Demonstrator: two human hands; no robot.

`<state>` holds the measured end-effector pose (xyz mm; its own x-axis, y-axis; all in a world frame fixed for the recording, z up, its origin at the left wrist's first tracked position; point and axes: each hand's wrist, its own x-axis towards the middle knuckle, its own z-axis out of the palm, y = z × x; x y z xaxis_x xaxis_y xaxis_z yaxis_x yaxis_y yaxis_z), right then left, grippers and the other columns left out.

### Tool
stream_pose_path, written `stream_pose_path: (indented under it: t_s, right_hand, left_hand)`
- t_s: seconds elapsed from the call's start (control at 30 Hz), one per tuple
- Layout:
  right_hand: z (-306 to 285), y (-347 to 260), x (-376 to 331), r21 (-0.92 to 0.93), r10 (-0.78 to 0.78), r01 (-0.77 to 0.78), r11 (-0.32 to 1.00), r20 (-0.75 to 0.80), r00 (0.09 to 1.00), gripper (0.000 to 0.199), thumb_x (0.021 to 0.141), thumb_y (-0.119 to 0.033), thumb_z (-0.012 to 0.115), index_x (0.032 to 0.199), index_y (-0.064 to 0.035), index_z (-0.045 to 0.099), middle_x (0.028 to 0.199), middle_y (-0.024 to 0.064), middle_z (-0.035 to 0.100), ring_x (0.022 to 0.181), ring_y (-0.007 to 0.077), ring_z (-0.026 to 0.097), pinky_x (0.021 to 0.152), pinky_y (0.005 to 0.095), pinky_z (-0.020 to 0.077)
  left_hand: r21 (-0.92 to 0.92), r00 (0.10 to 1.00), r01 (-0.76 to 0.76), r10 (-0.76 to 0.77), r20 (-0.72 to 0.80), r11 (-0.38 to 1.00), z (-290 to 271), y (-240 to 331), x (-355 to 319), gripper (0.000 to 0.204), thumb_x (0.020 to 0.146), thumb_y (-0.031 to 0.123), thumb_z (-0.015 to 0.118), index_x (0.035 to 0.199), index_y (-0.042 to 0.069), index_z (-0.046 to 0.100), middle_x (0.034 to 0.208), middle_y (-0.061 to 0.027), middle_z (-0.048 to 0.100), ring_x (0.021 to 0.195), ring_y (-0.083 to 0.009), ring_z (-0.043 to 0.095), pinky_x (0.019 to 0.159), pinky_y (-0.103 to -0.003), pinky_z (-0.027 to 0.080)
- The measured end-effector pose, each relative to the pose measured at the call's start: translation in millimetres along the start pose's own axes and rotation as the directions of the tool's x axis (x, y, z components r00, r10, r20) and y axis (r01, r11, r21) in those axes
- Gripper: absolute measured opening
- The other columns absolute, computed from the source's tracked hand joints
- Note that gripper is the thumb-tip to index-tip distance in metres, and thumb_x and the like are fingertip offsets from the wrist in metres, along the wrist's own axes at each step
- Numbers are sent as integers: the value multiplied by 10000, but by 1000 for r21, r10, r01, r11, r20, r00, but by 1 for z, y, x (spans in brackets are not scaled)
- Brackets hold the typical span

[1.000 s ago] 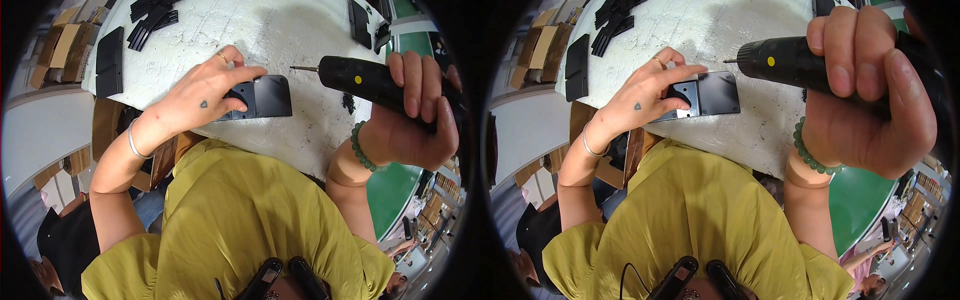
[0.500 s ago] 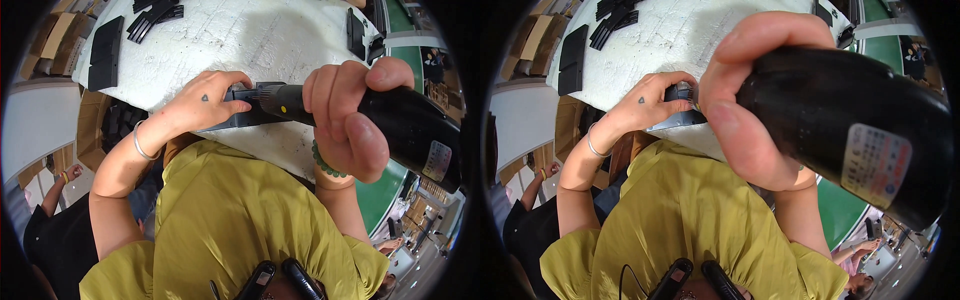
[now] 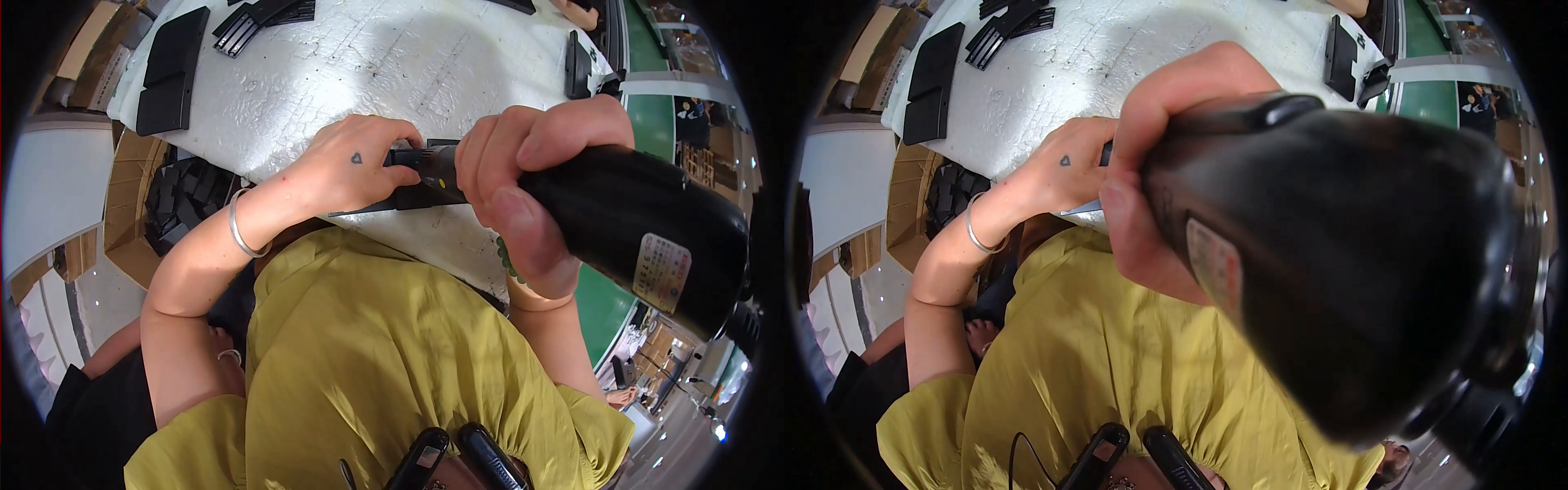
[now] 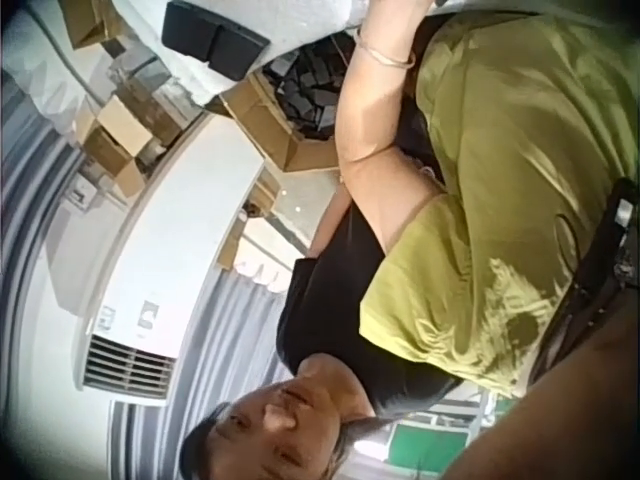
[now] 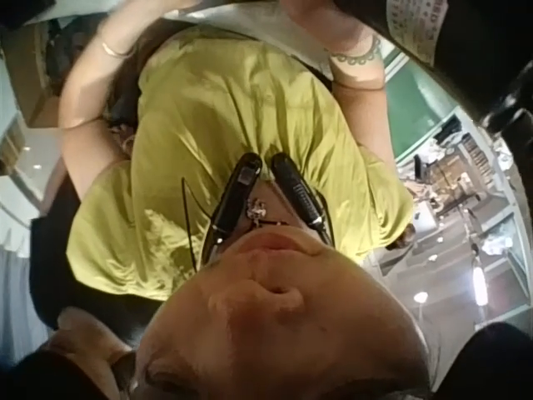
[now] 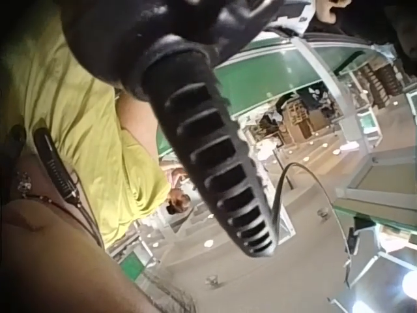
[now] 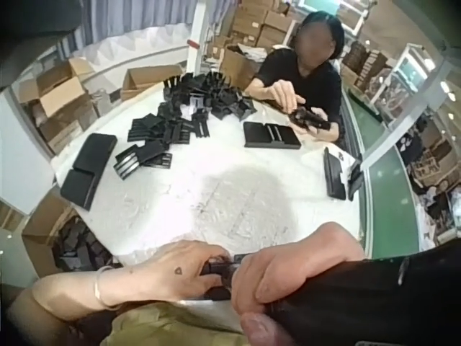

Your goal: Use an electric screwdriver to attach screws to plastic housing components at a workbench.

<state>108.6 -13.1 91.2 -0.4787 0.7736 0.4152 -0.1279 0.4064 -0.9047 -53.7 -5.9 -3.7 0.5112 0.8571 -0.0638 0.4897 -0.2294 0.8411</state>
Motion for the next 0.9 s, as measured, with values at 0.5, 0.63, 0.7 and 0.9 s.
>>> stream_pose_path:
  t_s: [0.5, 0.63, 0.7, 0.9]
  right_hand:
    - [0, 3, 4, -26, 10, -10, 1000, -6, 1000, 290, 728, -8, 640, 896, -49, 406, 597, 25, 448, 498, 118, 433, 499, 257, 388]
    - [-25, 0, -9, 118, 17, 13, 993, -244, 970, 276, 723, -49, 543, 978, -34, 439, 563, 22, 423, 451, 124, 398, 475, 296, 375]
    - [-47, -10, -16, 135, -93, 157, 978, -388, 917, 317, 739, -129, 469, 1044, -42, 482, 547, -4, 388, 424, 118, 337, 464, 316, 333]
    - [-121, -24, -47, -103, -278, 272, 957, -601, 749, 262, 745, 16, 475, 1008, 10, 465, 614, 58, 445, 475, 141, 393, 491, 293, 390]
  left_hand:
    - [-122, 994, -87, 77, -83, 989, -1, 1, -6, 223, 717, 210, 649, 909, 102, 618, 840, -125, 644, 830, -335, 598, 722, -403, 470]
    - [-32, 999, -49, 48, -19, 998, -4, 23, 1, 241, 711, 170, 661, 932, 84, 621, 825, -137, 633, 805, -333, 591, 701, -383, 459]
    - [-52, 996, -82, 81, -23, 995, -1, 28, 12, 245, 715, 158, 662, 942, 75, 622, 824, -141, 631, 801, -330, 589, 702, -375, 456]
    - [-68, 985, -102, 110, 136, 992, 5, 20, 27, 356, 708, 148, 698, 1037, 48, 605, 865, -143, 599, 809, -302, 561, 735, -332, 445]
